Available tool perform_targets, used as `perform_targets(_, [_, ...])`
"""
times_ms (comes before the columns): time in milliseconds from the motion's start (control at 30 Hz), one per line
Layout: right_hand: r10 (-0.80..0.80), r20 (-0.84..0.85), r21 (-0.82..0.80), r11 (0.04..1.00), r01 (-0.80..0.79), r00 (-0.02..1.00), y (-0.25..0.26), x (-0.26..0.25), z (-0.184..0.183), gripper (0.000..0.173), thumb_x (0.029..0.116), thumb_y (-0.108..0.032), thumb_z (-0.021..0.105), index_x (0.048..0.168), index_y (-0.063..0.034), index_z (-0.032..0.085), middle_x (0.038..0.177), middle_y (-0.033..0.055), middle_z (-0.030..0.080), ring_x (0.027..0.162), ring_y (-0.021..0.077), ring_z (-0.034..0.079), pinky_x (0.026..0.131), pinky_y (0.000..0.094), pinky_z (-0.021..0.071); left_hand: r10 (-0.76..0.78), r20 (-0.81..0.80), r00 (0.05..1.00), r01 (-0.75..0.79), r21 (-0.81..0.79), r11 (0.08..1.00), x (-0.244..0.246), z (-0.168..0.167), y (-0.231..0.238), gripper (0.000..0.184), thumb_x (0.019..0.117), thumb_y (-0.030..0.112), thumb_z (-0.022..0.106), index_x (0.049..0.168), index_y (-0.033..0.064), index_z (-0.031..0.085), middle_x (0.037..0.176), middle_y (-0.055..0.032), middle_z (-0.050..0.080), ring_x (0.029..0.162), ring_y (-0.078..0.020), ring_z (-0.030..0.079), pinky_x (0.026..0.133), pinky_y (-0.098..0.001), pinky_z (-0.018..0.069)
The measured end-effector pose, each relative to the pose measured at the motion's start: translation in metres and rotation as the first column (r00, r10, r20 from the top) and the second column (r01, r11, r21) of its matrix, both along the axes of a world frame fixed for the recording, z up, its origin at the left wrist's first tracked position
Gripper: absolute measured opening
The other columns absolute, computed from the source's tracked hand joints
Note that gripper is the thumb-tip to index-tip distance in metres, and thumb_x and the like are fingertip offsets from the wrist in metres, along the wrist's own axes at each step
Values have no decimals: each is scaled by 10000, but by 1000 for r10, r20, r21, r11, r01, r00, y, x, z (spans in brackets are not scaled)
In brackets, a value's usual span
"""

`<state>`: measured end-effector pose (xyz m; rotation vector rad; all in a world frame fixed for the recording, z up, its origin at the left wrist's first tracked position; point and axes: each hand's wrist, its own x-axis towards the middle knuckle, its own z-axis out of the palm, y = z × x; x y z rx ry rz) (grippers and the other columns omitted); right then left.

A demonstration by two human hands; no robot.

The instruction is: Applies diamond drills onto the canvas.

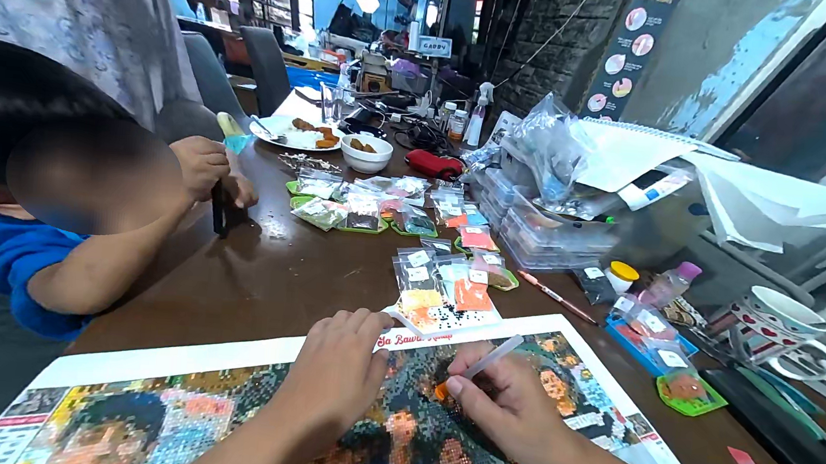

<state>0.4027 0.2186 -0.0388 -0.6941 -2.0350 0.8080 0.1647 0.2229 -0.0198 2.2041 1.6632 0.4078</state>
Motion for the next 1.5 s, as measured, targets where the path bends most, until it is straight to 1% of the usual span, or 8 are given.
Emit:
perform_targets(233, [1,0,25,1000,-1,1000,1,-1,-1,171,1030,-148,568,999,4,641,769,5,614,666,-34,541,626,120,462,2,14,1000,-2,43,999,-1,-4,0,345,1026,228,507,1320,92,625,1173,-78,663,1159,-276,598,1050,-503,408])
perform_targets(500, [0,21,72,997,-2,1000,1,-1,-3,173,1029,-146,563,995,6,640,761,22,611,662,-18,542,622,127,462,0,7,1000,-1,47,999,-1,-4,0,342,1026,234,501,1313,99,626,1179,-73,661,1163,-271,597,1052,-500,407])
perform_targets(733, [-45,78,169,985,31,996,0,-1,-4,201,1035,-185,572,990,-4,646,791,61,627,676,33,565,634,166,485,-4,22,1000,3,59,998,-1,-5,0,342,1019,223,516,1311,85,631,1197,-90,663,1176,-294,598,1053,-517,411])
perform_targets(900, [-32,68,186,982,19,997,0,1,-2,202,1038,-187,569,993,-3,639,790,61,623,678,27,564,637,158,484,-7,23,1000,6,72,997,-2,-6,0,352,1018,230,504,1310,80,632,1207,-91,666,1186,-294,598,1055,-519,413])
perform_targets(1000, [27,89,172,984,-42,996,3,4,2,212,1056,-186,543,1014,3,629,810,66,625,711,33,575,672,164,493,-9,23,1000,7,93,996,-2,-8,0,344,1016,237,503,1295,89,639,1182,-82,669,1159,-286,608,1035,-514,426])
perform_targets(1133, [63,149,101,992,-79,987,8,8,8,251,1083,-207,493,1041,7,618,827,67,625,730,30,580,695,171,495,-12,15,1000,11,87,996,-2,-7,0,353,1024,240,498,1310,85,633,1197,-81,666,1179,-283,599,1049,-515,416])
perform_targets(1300, [80,195,0,997,-82,977,12,7,15,284,1093,-242,475,1048,0,616,803,42,603,712,18,564,674,169,483,-11,21,1000,9,94,996,-2,-9,0,345,1024,246,498,1298,91,640,1164,-72,669,1159,-275,604,1043,-511,418])
perform_targets(1500, [78,244,-50,996,-68,967,10,5,19,290,1105,-237,437,1077,-4,607,829,43,601,730,24,568,690,174,486,-16,14,1000,15,87,996,-2,-8,0,341,1026,245,495,1295,98,642,1180,-76,666,1166,-278,602,1041,-513,417])
